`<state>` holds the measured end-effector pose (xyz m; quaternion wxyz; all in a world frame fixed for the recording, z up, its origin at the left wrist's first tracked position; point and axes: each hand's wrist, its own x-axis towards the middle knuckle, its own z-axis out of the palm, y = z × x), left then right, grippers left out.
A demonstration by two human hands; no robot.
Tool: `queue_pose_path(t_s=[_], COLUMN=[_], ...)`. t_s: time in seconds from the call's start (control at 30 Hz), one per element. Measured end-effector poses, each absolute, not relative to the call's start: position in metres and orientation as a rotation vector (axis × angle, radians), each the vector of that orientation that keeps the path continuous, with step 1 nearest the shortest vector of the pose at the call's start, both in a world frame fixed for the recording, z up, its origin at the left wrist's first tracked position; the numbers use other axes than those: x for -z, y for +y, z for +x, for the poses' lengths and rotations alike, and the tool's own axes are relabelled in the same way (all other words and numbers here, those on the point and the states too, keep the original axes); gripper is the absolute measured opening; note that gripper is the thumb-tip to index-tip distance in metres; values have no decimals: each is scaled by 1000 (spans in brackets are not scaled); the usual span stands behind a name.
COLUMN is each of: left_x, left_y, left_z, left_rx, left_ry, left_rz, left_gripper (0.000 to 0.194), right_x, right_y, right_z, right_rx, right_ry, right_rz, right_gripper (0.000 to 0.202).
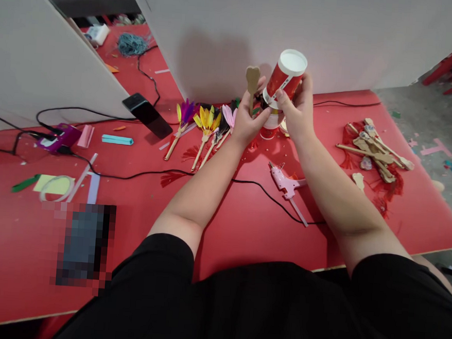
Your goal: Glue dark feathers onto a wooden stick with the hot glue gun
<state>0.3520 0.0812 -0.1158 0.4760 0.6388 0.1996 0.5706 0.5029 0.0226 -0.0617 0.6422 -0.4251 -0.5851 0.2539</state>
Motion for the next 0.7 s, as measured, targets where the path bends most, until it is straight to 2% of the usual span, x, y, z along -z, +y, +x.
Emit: queue_pose_path(t_s=[0.17,0.3,0.37,0.43,0.5,0.53,0.63,0.7], left_x=[115,74,40,9,-6,-7,18,45], left_y=[91,84,60,23,-21,-44,-108,-138], left_z=[339,318,304,291,283,281,281,282], left_rx=[-1435,-1637,-1646,-1634,-1612,-1566,-1301,-1109], left_ry=[534,642,668,691,632,619,701,759], left_rz=[1477,1324,1243,1095,986,950,847,823], left_gripper=[82,66,51,39,40,43,43,40], right_x=[63,46,33,25,25,30,52,68], right_y=[22,0,-31,-75,-124,-147,-199,-215], right_z=[515,548,571,590,599,599,585,570], right_rx=[-657,-587,-495,-414,-395,-406,-420,-384], right_ry=[-1412,-1459,-1483,-1538,-1677,-1816,-2317,-2374], right_rz=[-995,-1074,-1142,-1247,-1365,-1429,-1749,-1875], right_gripper=[105,109,97,76,58,56,69,73])
